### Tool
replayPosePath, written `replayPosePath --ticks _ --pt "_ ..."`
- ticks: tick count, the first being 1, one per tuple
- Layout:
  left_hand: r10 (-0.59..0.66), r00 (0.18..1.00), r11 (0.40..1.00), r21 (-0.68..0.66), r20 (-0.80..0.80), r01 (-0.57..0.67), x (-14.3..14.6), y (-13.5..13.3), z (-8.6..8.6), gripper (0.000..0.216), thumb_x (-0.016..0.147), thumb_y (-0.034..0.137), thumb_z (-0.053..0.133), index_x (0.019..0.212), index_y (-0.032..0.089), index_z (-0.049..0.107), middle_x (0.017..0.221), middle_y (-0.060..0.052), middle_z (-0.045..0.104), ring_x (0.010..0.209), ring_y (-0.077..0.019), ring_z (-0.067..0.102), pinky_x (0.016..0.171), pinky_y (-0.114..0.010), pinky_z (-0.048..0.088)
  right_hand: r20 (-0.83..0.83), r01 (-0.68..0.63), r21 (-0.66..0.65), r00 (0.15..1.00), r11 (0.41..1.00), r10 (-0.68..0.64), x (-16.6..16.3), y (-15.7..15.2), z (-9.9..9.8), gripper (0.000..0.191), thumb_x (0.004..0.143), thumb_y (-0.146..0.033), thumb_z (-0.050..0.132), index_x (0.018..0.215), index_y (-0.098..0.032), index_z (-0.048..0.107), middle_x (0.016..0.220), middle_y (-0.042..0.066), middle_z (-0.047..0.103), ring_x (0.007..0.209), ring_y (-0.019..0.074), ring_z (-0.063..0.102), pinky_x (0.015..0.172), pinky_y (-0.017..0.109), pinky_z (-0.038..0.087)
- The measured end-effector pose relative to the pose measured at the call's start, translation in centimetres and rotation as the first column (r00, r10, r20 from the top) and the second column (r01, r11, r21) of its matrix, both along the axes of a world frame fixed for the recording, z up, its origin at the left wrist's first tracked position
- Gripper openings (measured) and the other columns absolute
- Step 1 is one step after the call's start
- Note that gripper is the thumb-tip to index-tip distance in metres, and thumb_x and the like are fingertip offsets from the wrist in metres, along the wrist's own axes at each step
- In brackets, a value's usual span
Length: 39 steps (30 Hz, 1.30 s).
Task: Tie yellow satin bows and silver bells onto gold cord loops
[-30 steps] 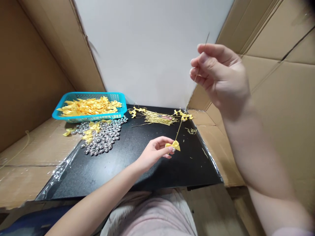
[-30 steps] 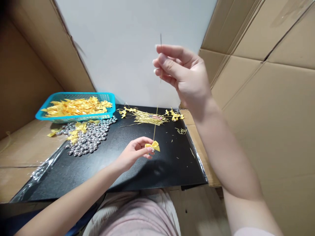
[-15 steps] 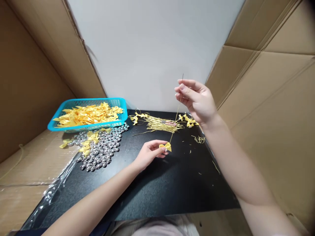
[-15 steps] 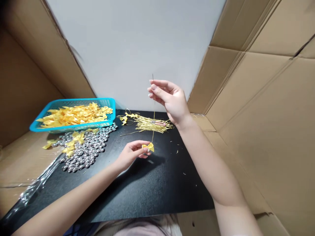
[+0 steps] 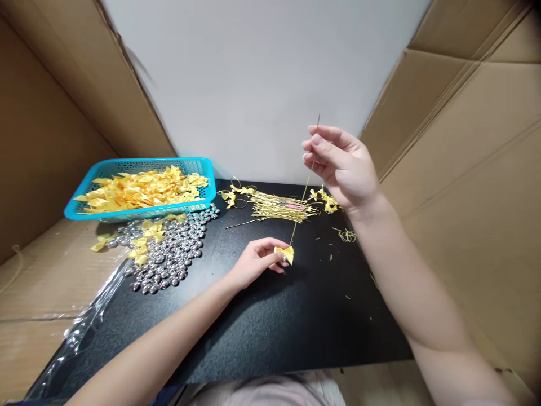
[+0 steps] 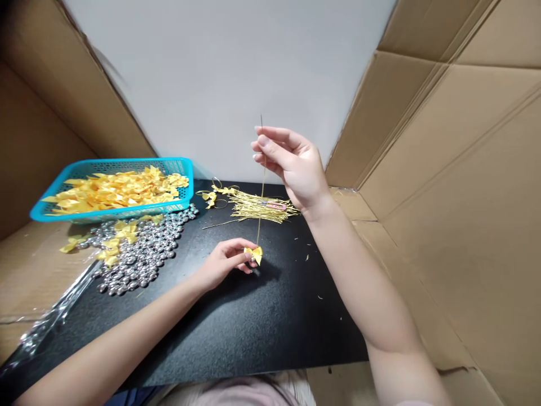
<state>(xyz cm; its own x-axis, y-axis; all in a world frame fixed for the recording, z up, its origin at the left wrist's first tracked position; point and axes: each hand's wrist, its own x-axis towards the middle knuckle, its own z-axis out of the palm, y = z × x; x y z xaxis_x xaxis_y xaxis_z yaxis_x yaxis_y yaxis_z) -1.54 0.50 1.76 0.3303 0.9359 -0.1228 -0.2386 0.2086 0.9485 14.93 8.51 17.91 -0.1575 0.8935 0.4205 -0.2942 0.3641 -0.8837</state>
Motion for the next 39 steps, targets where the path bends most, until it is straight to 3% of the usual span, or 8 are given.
replayPosePath --ticks 10,15,23,27,31,35,39 --pt "-0.070 0.993 0.997 0.026 -0.096 0.072 0.0 -0.2 -0.5 0.031 0.067 0.027 0.083 0.093 0.013 0.075 0.082 -0.005 0.075 0.070 -0.0130 0.067 0.062 -0.022 0.056 0.080 -0.048 0.068 0.996 0.997 0.042 -0.4 0.3 -0.2 0.021 0.076 -0.033 0.079 0.092 -0.023 0.070 0.087 -0.003 0.071 0.089 0.0113 0.070 0.081 0.025 0.059" --pt "-0.048 0.984 0.992 0.107 -0.174 0.067 0.0 -0.5 -0.8 0.031 0.068 0.029 0.081 0.095 0.013 0.076 0.086 -0.007 0.075 0.067 -0.0122 0.066 0.064 -0.022 0.055 0.057 -0.059 0.028 0.997 0.998 0.057 -1.3 1.0 -0.7 0.020 0.075 -0.031 0.079 0.090 -0.023 0.069 0.086 -0.004 0.071 0.083 0.0096 0.069 0.082 0.025 0.059" --pt "-0.015 0.943 0.976 0.198 -0.334 0.086 0.3 -1.2 -0.2 0.030 0.072 0.031 0.076 0.097 0.014 0.078 0.091 -0.011 0.077 0.057 -0.0124 0.065 0.054 -0.022 0.050 0.026 -0.063 -0.005 0.998 0.998 0.063 -2.0 1.8 -1.0 0.019 0.074 -0.028 0.079 0.088 -0.023 0.068 0.084 -0.004 0.070 0.082 0.0085 0.068 0.080 0.025 0.058" --pt "0.005 0.946 0.979 0.197 -0.323 0.062 0.4 -1.4 -0.3 0.027 0.072 0.029 0.076 0.094 0.014 0.078 0.090 -0.009 0.078 0.058 -0.0124 0.066 0.055 -0.021 0.050 -0.015 -0.008 -0.059 1.000 0.998 0.007 -2.4 1.3 -0.4 0.011 0.077 -0.015 0.076 0.081 -0.022 0.068 0.074 -0.006 0.068 0.074 0.0063 0.066 0.078 0.023 0.057" --pt "0.021 0.978 0.992 0.128 -0.207 0.006 0.4 -1.4 -1.0 0.029 0.070 0.029 0.078 0.095 0.014 0.076 0.083 -0.007 0.078 0.067 -0.0153 0.070 0.061 -0.022 0.054 -0.099 0.060 -0.100 0.993 0.993 -0.070 -2.3 0.7 -0.1 0.016 0.081 -0.003 0.066 0.076 -0.018 0.068 0.067 -0.006 0.068 0.065 0.0037 0.062 0.069 0.018 0.055" --pt "0.042 0.989 0.998 0.044 -0.144 -0.036 0.1 -1.2 -1.7 0.031 0.069 0.031 0.079 0.095 0.014 0.075 0.076 -0.006 0.077 0.068 -0.0164 0.071 0.062 -0.023 0.055 -0.152 0.084 -0.086 0.984 0.993 -0.097 -1.0 -1.6 -0.8 0.014 0.080 -0.004 0.067 0.078 -0.018 0.071 0.069 -0.005 0.070 0.067 0.0034 0.065 0.063 0.013 0.054" --pt "0.129 0.965 0.990 0.093 -0.229 -0.110 -0.3 -0.8 -2.3 0.028 0.073 0.031 0.076 0.096 0.014 0.075 0.078 -0.008 0.078 0.069 -0.0168 0.071 0.066 -0.026 0.055 -0.108 0.033 -0.172 0.993 0.984 -0.052 0.8 -7.4 -2.8 0.010 0.079 -0.013 0.073 0.081 -0.023 0.075 0.075 -0.005 0.074 0.068 0.0038 0.068 0.069 0.012 0.057"
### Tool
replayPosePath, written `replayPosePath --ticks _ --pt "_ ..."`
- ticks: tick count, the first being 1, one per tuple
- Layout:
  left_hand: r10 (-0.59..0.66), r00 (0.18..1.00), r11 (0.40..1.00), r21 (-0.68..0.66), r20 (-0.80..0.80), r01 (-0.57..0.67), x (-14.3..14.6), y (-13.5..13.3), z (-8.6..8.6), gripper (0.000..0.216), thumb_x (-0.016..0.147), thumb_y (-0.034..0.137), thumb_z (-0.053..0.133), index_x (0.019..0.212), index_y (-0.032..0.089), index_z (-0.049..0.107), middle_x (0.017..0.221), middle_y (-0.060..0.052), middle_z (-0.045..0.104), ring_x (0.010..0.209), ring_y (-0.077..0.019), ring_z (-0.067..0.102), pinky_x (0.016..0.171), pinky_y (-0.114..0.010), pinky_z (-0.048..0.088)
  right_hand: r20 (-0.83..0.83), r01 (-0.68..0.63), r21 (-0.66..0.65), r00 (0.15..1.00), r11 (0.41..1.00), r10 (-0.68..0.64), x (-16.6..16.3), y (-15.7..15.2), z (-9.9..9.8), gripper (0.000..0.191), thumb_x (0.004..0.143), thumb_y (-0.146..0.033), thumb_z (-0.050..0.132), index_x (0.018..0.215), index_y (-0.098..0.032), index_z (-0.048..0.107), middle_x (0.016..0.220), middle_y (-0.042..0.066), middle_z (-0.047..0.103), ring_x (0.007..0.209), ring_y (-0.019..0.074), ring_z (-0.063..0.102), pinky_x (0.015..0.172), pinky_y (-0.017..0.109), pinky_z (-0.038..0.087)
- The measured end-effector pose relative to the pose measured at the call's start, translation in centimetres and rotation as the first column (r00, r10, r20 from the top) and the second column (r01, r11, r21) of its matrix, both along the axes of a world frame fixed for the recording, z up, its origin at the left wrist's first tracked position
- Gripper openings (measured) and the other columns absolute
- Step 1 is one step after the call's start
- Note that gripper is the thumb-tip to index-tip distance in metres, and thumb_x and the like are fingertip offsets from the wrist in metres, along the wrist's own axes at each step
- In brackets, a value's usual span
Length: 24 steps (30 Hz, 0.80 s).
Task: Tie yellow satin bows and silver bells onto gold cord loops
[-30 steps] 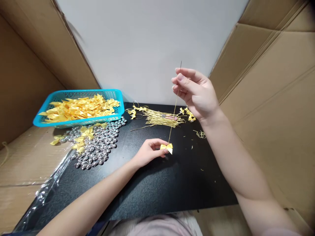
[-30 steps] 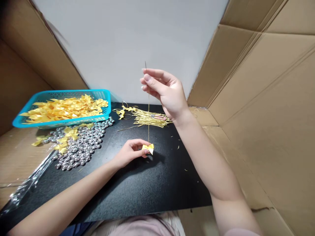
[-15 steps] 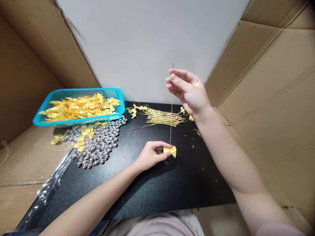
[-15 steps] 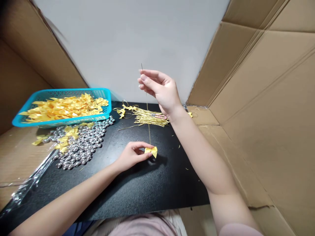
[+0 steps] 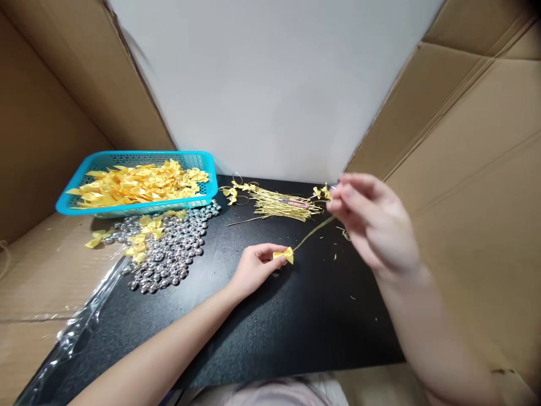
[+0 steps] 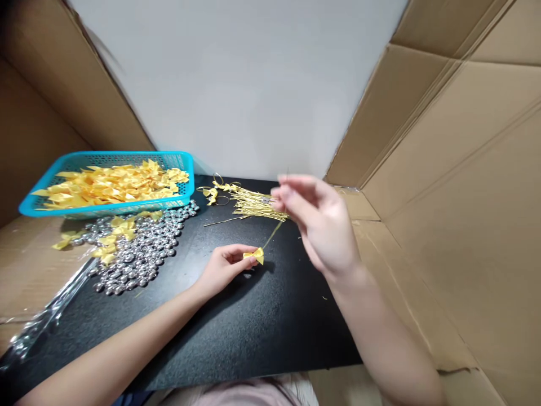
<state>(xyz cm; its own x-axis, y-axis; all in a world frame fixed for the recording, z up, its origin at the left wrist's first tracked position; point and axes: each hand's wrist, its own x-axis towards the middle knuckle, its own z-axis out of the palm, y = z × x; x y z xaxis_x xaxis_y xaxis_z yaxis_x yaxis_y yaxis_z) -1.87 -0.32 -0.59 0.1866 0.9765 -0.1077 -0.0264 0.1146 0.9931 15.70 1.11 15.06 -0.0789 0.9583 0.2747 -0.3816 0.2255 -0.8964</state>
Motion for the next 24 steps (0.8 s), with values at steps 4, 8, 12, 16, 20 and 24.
replayPosePath --ticks 4,8,12,16,20,24 --pt "0.060 0.998 0.998 0.029 -0.007 -0.060 0.0 0.1 -0.2 0.036 0.073 0.029 0.075 0.106 0.015 0.069 0.086 -0.007 0.077 0.073 -0.0178 0.071 0.070 -0.029 0.055 0.157 -0.035 -0.112 0.986 0.993 0.052 0.5 -4.2 -4.4 0.008 0.077 -0.022 0.078 0.082 -0.027 0.075 0.080 -0.003 0.076 0.069 0.0087 0.072 0.067 0.017 0.059" --pt "0.101 0.991 0.995 -0.029 0.091 -0.099 0.2 0.0 0.2 0.029 0.070 0.028 0.078 0.091 0.017 0.061 0.077 -0.003 0.075 0.069 -0.0158 0.070 0.067 -0.027 0.055 0.297 0.032 -0.262 0.954 0.964 0.050 -0.4 -3.8 -9.5 0.015 0.076 -0.030 0.077 0.078 -0.018 0.068 0.076 0.003 0.075 0.066 0.0139 0.072 0.067 0.025 0.059" --pt "0.113 0.989 0.991 -0.076 0.092 -0.106 0.2 0.0 0.4 0.031 0.068 0.030 0.081 0.077 0.017 0.054 0.071 -0.002 0.073 0.064 -0.0136 0.069 0.064 -0.024 0.054 0.476 0.025 -0.276 0.872 0.961 0.114 -0.8 -2.8 -12.6 0.019 0.085 -0.035 0.065 0.082 -0.017 0.061 0.068 0.002 0.069 0.058 0.0132 0.064 0.060 0.026 0.053" --pt "0.095 0.992 0.992 -0.097 0.087 -0.087 0.1 -0.2 0.6 0.033 0.068 0.032 0.081 0.076 0.016 0.053 0.072 -0.002 0.073 0.063 -0.0136 0.069 0.060 -0.023 0.052 0.646 -0.039 -0.198 0.746 0.979 0.160 -0.6 -2.9 -13.2 0.010 0.092 -0.029 0.054 0.093 -0.020 0.055 0.062 -0.002 0.059 0.056 0.0127 0.054 0.057 0.026 0.042" --pt "0.081 0.994 0.993 -0.089 0.075 -0.075 0.2 -0.5 0.8 0.033 0.069 0.031 0.081 0.075 0.017 0.052 0.072 -0.002 0.073 0.062 -0.0124 0.068 0.057 -0.021 0.050 0.644 -0.109 -0.181 0.738 0.977 0.202 -0.6 -3.2 -13.2 0.011 0.091 -0.022 0.051 0.099 -0.023 0.043 0.059 -0.008 0.048 0.051 0.0102 0.043 0.052 0.023 0.031" --pt "0.077 0.993 0.995 -0.067 0.093 -0.070 0.3 -0.7 0.9 0.032 0.071 0.029 0.080 0.074 0.017 0.051 0.077 -0.003 0.074 0.068 -0.0127 0.069 0.060 -0.020 0.051 0.567 -0.119 -0.236 0.789 0.965 0.236 -0.7 -3.2 -13.6 0.014 0.091 -0.023 0.051 0.090 -0.025 0.037 0.056 -0.011 0.037 0.046 0.0083 0.031 0.047 0.022 0.022"
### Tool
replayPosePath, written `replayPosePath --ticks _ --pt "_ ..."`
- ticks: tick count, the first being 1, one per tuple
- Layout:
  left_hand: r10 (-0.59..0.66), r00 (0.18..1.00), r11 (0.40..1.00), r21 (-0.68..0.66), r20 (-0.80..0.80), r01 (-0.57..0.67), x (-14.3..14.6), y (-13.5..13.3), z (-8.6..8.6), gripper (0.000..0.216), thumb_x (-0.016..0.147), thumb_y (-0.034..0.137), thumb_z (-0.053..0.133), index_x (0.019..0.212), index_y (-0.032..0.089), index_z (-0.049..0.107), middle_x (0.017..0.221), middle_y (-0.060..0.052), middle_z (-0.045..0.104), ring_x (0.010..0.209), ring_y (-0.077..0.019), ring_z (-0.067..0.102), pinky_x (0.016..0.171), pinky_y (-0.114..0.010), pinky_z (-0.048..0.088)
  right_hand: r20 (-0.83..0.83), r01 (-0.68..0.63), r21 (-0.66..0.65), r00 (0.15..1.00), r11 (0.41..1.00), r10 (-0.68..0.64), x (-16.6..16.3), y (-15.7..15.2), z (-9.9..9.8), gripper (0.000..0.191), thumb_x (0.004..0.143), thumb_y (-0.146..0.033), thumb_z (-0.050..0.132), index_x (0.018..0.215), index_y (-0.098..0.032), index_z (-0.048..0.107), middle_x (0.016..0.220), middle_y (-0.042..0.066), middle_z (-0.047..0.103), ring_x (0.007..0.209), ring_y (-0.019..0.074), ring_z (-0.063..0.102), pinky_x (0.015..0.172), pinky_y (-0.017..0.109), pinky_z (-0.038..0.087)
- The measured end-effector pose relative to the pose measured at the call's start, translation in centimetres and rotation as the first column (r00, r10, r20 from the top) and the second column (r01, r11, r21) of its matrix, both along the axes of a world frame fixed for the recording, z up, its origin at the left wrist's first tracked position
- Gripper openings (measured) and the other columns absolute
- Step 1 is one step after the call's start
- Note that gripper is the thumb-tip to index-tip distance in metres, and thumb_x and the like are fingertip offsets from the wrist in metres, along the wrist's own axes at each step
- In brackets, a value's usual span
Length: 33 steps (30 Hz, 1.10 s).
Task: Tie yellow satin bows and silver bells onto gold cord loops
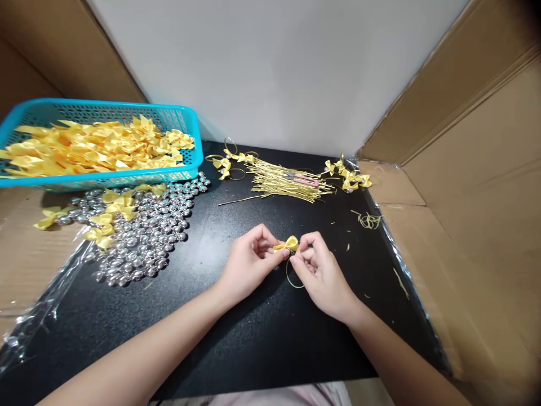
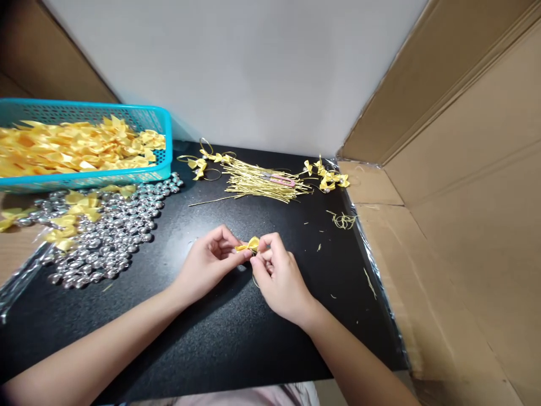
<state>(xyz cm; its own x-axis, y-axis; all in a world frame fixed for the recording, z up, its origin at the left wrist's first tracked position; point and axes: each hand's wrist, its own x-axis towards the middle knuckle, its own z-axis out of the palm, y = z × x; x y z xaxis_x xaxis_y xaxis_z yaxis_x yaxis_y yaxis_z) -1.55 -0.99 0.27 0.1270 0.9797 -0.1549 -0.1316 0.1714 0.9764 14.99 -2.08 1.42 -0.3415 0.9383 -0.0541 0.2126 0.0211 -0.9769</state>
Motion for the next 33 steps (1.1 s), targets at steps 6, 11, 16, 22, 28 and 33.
replayPosePath --ticks 6,11,16,22,28,33 --pt "-0.010 0.999 1.000 -0.020 0.045 0.011 0.2 0.0 -0.1 0.030 0.070 0.027 0.080 0.071 0.016 0.052 0.082 -0.005 0.076 0.078 -0.0165 0.072 0.069 -0.025 0.055 -0.054 0.000 -0.028 0.999 1.000 -0.001 0.0 0.0 -0.2 0.016 0.091 -0.024 0.050 0.085 -0.024 0.035 0.063 -0.008 0.037 0.050 0.0080 0.033 0.048 0.021 0.025" --pt "-0.029 0.996 0.999 -0.038 0.079 0.032 0.1 0.0 0.0 0.031 0.068 0.028 0.081 0.069 0.016 0.053 0.076 -0.003 0.075 0.073 -0.0148 0.071 0.067 -0.023 0.055 -0.114 -0.013 -0.067 0.993 0.998 0.005 -0.1 0.1 0.1 0.019 0.089 -0.024 0.052 0.083 -0.024 0.034 0.064 -0.008 0.037 0.051 0.0073 0.033 0.048 0.020 0.026" --pt "-0.065 0.991 0.994 -0.080 0.114 0.075 0.1 0.1 0.3 0.033 0.067 0.031 0.083 0.069 0.016 0.053 0.068 0.000 0.072 0.060 -0.0108 0.067 0.058 -0.020 0.052 -0.196 -0.045 -0.083 0.980 0.996 0.028 0.0 0.2 0.3 0.021 0.090 -0.024 0.052 0.082 -0.023 0.033 0.066 -0.008 0.038 0.052 0.0067 0.033 0.048 0.019 0.027" --pt "-0.095 0.985 0.987 -0.117 0.142 0.112 0.1 0.2 0.4 0.035 0.065 0.032 0.084 0.068 0.017 0.052 0.065 0.001 0.070 0.058 -0.0111 0.066 0.059 -0.022 0.054 -0.238 -0.067 -0.134 0.971 0.989 0.034 0.2 0.3 0.5 0.024 0.090 -0.028 0.054 0.080 -0.024 0.033 0.066 -0.008 0.037 0.053 0.0073 0.032 0.048 0.019 0.027" --pt "-0.118 0.975 0.980 -0.134 0.189 0.144 0.0 0.1 0.5 0.035 0.064 0.026 0.084 0.067 0.016 0.051 0.068 0.000 0.072 0.059 -0.0098 0.066 0.060 -0.021 0.054 -0.307 -0.101 -0.196 0.951 0.975 0.037 0.3 0.4 0.8 0.028 0.089 -0.029 0.056 0.079 -0.024 0.031 0.065 -0.008 0.037 0.052 0.0077 0.031 0.048 0.020 0.028" --pt "-0.127 0.975 0.979 -0.137 0.183 0.153 0.0 0.1 0.4 0.034 0.066 0.025 0.084 0.068 0.016 0.051 0.070 -0.001 0.073 0.060 -0.0107 0.067 0.061 -0.022 0.054 -0.304 -0.093 -0.206 0.952 0.974 0.026 0.2 0.4 0.9 0.031 0.086 -0.031 0.059 0.078 -0.024 0.031 0.064 -0.008 0.036 0.052 0.0078 0.031 0.048 0.020 0.028"
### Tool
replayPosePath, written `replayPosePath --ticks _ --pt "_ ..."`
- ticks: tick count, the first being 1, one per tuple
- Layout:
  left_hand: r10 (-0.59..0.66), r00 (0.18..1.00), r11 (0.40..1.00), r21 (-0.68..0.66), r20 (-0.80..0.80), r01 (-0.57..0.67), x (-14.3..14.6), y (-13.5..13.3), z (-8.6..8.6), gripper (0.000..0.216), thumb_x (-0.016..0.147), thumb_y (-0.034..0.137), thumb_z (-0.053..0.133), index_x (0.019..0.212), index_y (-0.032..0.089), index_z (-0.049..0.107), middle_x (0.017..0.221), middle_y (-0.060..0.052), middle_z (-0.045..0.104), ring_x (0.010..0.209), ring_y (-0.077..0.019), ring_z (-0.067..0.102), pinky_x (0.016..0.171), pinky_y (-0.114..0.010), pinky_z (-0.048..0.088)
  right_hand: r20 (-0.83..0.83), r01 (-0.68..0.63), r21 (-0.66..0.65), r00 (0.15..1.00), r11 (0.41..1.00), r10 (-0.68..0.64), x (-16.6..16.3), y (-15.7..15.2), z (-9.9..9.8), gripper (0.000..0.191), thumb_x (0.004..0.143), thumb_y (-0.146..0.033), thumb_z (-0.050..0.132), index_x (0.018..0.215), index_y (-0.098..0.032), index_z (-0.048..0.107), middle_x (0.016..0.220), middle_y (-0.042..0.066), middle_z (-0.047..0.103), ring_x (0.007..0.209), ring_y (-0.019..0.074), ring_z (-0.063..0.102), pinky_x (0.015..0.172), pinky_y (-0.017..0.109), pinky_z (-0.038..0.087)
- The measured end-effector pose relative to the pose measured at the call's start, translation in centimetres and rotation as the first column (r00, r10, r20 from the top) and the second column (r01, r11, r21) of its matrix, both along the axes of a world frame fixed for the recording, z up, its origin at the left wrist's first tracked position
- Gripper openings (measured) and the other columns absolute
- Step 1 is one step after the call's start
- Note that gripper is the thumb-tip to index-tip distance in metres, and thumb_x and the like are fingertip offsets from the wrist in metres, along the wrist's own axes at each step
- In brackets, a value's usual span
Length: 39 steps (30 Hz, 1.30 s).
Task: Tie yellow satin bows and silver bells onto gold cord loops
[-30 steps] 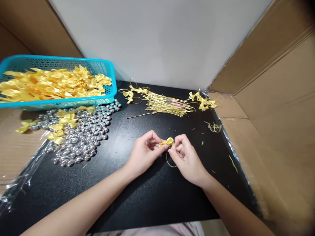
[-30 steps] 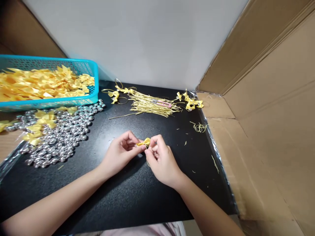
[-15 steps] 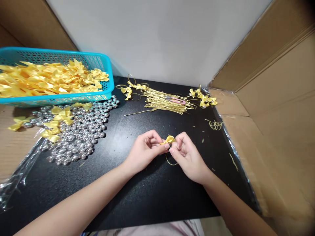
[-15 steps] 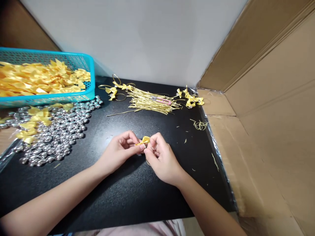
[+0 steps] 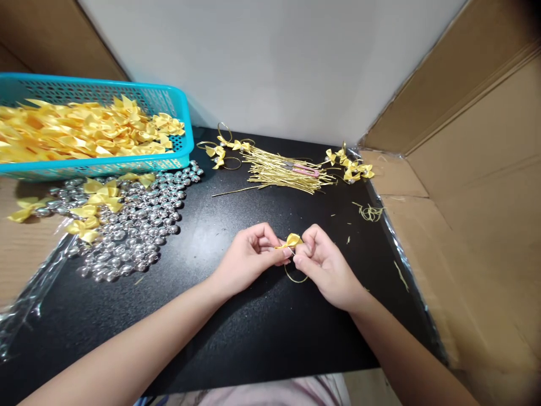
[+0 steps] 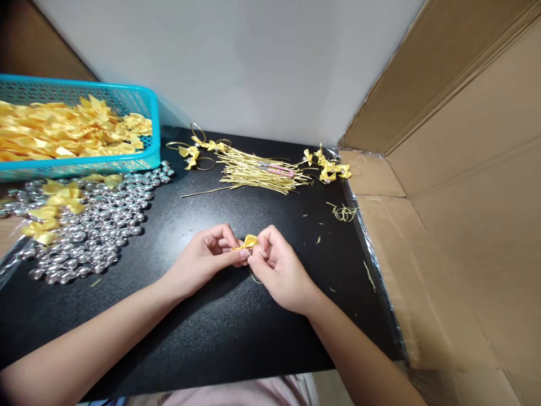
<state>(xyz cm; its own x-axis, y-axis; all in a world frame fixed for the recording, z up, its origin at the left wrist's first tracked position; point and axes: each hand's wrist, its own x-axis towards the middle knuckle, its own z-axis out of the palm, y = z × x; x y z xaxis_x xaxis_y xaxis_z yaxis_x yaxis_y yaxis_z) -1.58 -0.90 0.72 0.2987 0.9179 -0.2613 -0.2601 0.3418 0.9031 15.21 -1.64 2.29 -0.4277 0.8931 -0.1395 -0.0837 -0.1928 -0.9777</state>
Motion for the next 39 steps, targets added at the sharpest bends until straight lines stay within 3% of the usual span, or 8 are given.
replayPosePath --ticks 23,39 --pt "0.037 0.999 0.999 0.006 0.027 -0.037 0.12 0.00 -0.18 0.032 0.065 0.023 0.084 0.064 0.015 0.053 0.070 -0.001 0.075 0.059 -0.0086 0.067 0.058 -0.018 0.054 -0.010 0.028 -0.004 1.000 1.000 -0.028 -0.25 -0.06 0.08 0.029 0.085 -0.025 0.060 0.077 -0.023 0.032 0.063 -0.009 0.037 0.050 0.0067 0.031 0.047 0.019 0.027" --pt "0.050 0.997 0.999 -0.020 0.052 -0.049 0.12 -0.08 -0.07 0.032 0.066 0.020 0.084 0.063 0.014 0.053 0.070 -0.001 0.076 0.059 -0.0068 0.066 0.057 -0.016 0.054 -0.017 0.052 0.063 0.999 0.997 -0.051 -0.41 -0.19 -0.15 0.024 0.087 -0.018 0.054 0.075 -0.022 0.034 0.062 -0.009 0.036 0.050 0.0054 0.029 0.046 0.018 0.024"
